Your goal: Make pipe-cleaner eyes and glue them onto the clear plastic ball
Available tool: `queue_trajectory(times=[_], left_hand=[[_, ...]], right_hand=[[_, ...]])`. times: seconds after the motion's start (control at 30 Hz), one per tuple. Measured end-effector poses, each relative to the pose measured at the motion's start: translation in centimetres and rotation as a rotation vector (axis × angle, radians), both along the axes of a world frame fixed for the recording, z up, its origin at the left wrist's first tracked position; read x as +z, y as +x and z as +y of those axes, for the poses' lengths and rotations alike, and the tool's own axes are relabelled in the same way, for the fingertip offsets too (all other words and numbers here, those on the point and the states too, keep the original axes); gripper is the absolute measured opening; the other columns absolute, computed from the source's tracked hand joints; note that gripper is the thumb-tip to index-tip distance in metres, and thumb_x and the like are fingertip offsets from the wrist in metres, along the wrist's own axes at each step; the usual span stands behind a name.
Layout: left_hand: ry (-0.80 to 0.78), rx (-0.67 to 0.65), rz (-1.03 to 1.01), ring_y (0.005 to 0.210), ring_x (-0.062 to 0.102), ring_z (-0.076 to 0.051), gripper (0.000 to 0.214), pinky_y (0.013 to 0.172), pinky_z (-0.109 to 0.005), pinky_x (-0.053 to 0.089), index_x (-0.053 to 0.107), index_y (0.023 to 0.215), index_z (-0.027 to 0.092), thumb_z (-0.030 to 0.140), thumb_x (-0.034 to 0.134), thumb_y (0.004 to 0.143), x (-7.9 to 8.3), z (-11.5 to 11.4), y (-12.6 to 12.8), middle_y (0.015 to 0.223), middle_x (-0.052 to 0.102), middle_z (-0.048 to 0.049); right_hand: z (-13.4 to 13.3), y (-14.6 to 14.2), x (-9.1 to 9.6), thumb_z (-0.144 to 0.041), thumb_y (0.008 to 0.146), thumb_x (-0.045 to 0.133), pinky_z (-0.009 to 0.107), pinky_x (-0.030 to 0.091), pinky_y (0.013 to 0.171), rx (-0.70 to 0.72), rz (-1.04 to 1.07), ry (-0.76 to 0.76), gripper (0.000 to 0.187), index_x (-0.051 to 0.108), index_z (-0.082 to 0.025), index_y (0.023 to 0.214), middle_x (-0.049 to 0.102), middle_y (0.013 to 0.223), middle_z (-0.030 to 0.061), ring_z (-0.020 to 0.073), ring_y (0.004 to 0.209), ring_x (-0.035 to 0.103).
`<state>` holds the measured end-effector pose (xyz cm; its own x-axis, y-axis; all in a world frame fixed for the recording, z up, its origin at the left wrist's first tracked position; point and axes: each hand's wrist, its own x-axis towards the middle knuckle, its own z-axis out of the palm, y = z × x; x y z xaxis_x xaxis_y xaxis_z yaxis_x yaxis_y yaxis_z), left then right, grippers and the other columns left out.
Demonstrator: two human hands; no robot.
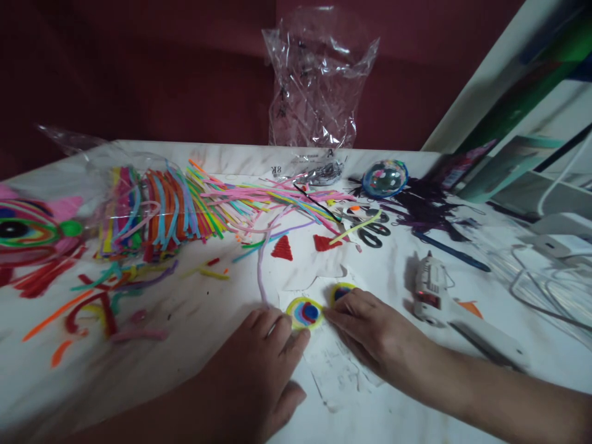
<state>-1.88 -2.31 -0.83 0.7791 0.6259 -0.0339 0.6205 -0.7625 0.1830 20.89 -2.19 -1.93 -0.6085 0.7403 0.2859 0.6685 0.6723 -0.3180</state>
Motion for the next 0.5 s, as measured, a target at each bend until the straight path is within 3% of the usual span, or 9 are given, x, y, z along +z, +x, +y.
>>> queue_trajectory(times=[0.23, 0.4, 0.5], left_hand=[[0.008, -0.055, -0.025, 0.102, 0.046, -0.031, 0.047, 0.090, -0.051, 0.040, 0.051, 0.124, 0.016, 0.039, 0.054, 0.082, -0.22, 0.15, -0.30, 0.110, 0.055, -0.0129], [0.021, -0.012, -0.038, 0.102, 0.046, -0.030, 0.046, 0.091, -0.051, 0.039, 0.052, 0.121, 0.016, 0.036, 0.057, 0.080, -0.33, -0.01, -0.18, 0.107, 0.057, -0.0119], [0.033, -0.051, -0.048, 0.103, 0.046, -0.029, 0.045, 0.091, -0.050, 0.039, 0.051, 0.123, 0.017, 0.037, 0.054, 0.082, -0.42, 0.06, -0.24, 0.110, 0.056, -0.0125]], right_hand=[[-0.19, 0.26, 0.04, -0.015, 0.093, 0.041, 0.033, 0.049, 0.069, -0.018, 0.088, -0.071, 0.022, 0.062, -0.017, 0.085, 0.056, 0.086, 0.0094, 0.0194, 0.082, 0.054], [0.17, 0.21, -0.47, -0.014, 0.093, 0.041, 0.035, 0.049, 0.071, 0.004, -0.044, 0.021, 0.021, 0.061, -0.014, 0.096, 0.057, 0.085, 0.0094, 0.0204, 0.082, 0.054], [0.44, 0.21, -0.24, -0.014, 0.092, 0.041, 0.035, 0.051, 0.072, 0.028, -0.085, 0.050, 0.021, 0.062, -0.013, 0.099, 0.059, 0.087, 0.0103, 0.0209, 0.082, 0.055]])
